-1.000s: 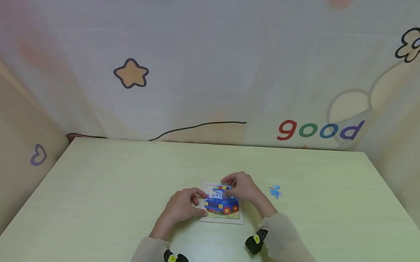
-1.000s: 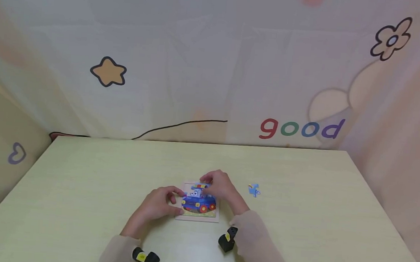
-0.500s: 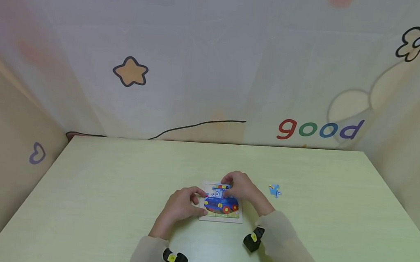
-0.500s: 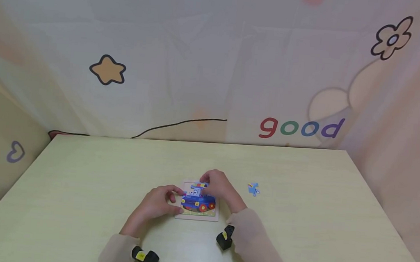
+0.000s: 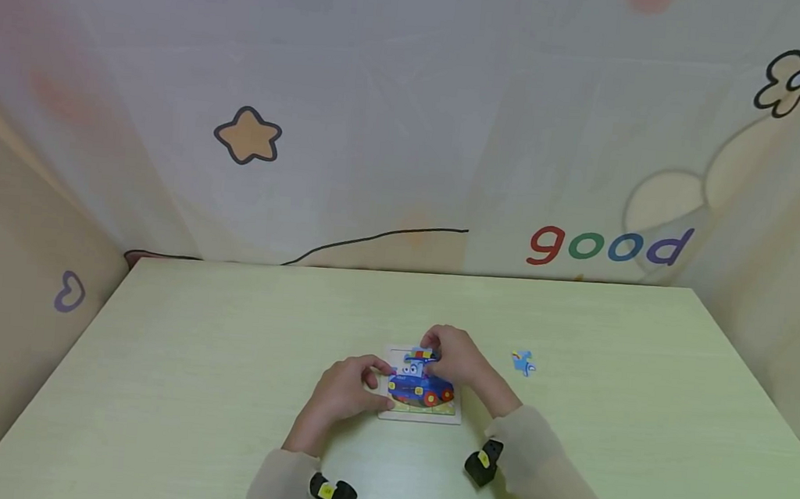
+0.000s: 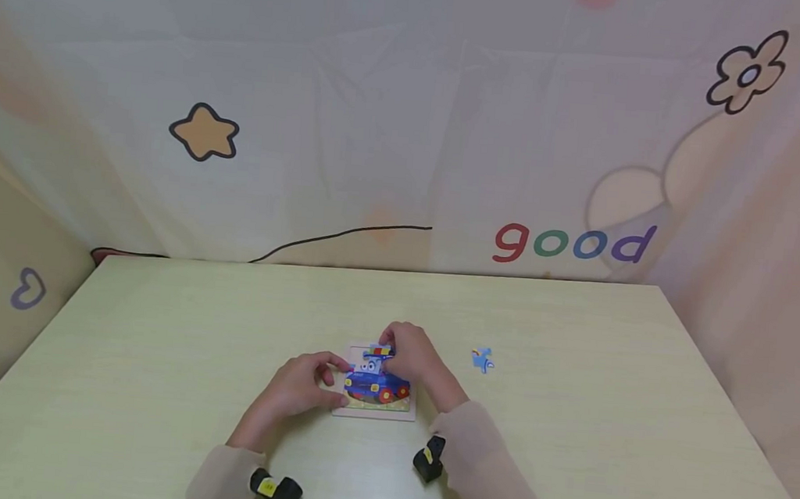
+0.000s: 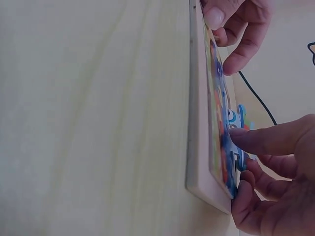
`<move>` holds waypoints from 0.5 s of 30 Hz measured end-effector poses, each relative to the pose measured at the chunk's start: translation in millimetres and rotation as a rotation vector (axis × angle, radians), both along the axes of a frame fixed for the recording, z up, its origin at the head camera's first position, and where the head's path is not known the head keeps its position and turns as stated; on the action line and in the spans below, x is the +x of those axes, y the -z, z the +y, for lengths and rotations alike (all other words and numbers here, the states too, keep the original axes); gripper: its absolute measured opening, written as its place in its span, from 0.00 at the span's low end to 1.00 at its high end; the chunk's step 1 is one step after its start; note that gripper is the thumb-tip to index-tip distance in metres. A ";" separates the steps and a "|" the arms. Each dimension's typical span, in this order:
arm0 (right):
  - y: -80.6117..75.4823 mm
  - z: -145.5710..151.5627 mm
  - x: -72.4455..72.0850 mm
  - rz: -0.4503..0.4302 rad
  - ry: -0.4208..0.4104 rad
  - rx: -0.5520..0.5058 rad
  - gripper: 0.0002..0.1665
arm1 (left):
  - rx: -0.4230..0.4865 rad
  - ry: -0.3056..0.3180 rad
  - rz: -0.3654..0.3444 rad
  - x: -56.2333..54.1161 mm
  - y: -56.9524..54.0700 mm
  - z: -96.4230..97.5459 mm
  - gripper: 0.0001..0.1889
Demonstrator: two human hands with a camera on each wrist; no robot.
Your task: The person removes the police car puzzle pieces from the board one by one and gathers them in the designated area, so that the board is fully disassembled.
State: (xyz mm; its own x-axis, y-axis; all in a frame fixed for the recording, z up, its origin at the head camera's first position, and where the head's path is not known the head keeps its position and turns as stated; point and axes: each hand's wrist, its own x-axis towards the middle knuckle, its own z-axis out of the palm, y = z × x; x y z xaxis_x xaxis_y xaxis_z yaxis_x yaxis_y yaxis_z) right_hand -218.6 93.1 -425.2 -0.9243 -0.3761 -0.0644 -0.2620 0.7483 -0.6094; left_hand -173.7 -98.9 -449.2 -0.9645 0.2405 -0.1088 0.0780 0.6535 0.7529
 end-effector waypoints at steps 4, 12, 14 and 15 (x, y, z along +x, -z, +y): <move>1.9 3.8 0.2 -0.015 -0.023 -0.053 0.15 | -0.005 0.000 0.003 0.7 -0.7 -0.5 0.21; 2.6 14.3 -1.8 -0.047 -0.078 -0.178 0.09 | 0.001 -0.012 -0.015 1.1 -3.1 1.5 0.21; 1.8 15.0 -2.0 -0.055 -0.080 -0.194 0.07 | -0.001 -0.014 -0.015 0.9 -2.8 1.3 0.21; 1.4 15.1 -2.2 -0.065 -0.077 -0.198 0.07 | -0.003 -0.015 -0.015 0.9 -2.6 1.3 0.21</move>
State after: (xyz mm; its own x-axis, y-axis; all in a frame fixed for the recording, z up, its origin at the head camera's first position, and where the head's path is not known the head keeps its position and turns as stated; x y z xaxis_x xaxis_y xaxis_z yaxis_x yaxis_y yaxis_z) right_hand -220.8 108.2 -426.7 -0.8888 -0.4565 -0.0407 -0.2691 0.5918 -0.7598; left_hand -172.8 -97.6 -446.5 -0.9663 0.2255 -0.1239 0.0568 0.6567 0.7520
